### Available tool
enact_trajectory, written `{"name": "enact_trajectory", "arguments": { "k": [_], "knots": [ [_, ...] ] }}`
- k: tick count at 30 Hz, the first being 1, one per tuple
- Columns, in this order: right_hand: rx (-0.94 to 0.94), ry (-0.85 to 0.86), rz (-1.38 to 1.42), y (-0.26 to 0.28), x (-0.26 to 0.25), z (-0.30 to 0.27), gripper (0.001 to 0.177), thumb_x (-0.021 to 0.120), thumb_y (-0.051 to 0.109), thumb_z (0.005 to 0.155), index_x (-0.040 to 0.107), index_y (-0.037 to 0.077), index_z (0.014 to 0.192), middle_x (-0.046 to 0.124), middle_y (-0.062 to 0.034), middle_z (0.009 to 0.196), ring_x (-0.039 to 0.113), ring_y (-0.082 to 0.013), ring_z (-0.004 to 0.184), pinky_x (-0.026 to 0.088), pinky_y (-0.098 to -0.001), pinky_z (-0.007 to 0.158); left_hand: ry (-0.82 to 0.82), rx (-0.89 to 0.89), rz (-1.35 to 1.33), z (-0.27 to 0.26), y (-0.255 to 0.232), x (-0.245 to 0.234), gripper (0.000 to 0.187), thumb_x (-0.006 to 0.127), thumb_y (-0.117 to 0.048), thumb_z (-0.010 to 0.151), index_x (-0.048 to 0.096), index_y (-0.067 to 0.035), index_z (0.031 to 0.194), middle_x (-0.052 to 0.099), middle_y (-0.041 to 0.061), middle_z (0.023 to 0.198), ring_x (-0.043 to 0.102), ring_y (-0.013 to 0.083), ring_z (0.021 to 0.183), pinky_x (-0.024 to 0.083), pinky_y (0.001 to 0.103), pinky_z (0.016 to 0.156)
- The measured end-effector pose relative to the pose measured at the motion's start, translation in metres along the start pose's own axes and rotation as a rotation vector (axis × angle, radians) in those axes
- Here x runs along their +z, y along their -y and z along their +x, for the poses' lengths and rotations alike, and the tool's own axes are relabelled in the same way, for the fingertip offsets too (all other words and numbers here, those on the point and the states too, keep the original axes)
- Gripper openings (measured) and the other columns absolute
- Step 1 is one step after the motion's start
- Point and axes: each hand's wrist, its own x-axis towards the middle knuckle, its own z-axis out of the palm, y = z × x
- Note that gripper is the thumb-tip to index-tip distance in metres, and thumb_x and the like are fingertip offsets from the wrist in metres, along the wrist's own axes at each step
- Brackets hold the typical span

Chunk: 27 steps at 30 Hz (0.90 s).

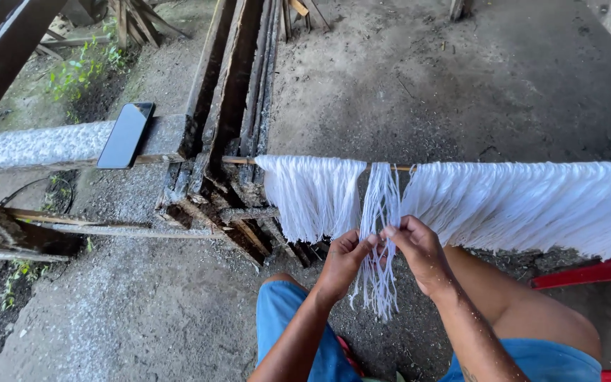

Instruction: A person is seen manually separating and organizing long white threads hanging from a horizontal wooden rod in a workshop setting.

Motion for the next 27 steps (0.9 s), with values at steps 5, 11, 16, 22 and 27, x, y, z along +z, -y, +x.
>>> {"name": "enact_trajectory", "arguments": {
  "k": [5,11,16,22,27],
  "knots": [
    [0.079,0.010,0.010,0.029,0.022,-0.017,0.020,0.079,0.021,0.094,0.071,0.003,0.093,0.062,-0.0045,0.076,0.052,-0.0122,0.076,0.044,-0.0283,0.070,0.038,-0.011,0.181,0.000,0.022,-0.015,0.027,0.063,-0.023,0.110,0.075,-0.006,0.093,0.066,0.005,0.068,0.057,0.0059,0.059,0.046,0.021,0.058],
    [0.073,0.058,0.141,-0.016,-0.010,0.003,0.020,0.069,0.021,0.099,0.067,0.002,0.103,0.069,-0.0147,0.085,0.061,-0.0178,0.072,0.057,-0.0373,0.076,-0.092,-0.020,-0.084,0.007,0.050,-0.036,0.024,0.050,-0.012,0.111,0.056,0.002,0.129,0.072,0.017,0.081,0.076,0.0209,0.070,0.065,0.031,0.068],
    [0.187,0.035,0.197,-0.040,-0.024,-0.006,0.033,0.056,0.031,0.108,0.069,0.000,0.109,0.059,-0.0136,0.067,0.051,-0.0167,0.052,0.057,-0.0367,0.056,-0.099,-0.082,-0.114,0.001,0.045,-0.029,0.021,0.046,-0.014,0.112,0.058,-0.004,0.124,0.054,0.004,0.072,0.052,0.0092,0.056,0.046,0.022,0.049],
    [0.242,0.096,-0.100,-0.048,-0.031,-0.006,0.038,0.050,0.031,0.107,0.072,0.002,0.098,0.063,-0.0077,0.066,0.054,-0.0142,0.050,0.044,-0.0272,0.045,0.011,-0.123,-0.102,-0.012,0.032,-0.015,0.023,0.058,-0.028,0.106,0.066,-0.012,0.120,0.034,-0.007,0.068,0.029,0.0057,0.059,0.022,0.024,0.051],
    [0.398,0.123,-0.077,-0.037,-0.011,-0.024,0.041,0.047,0.023,0.108,0.069,-0.006,0.089,0.068,-0.0189,0.065,0.061,-0.0255,0.046,0.051,-0.0350,0.046,0.045,-0.179,-0.068,-0.001,0.017,-0.004,0.019,0.058,-0.016,0.106,0.052,-0.002,0.119,0.051,0.008,0.065,0.058,0.0214,0.050,0.050,0.036,0.049]
  ]
}}
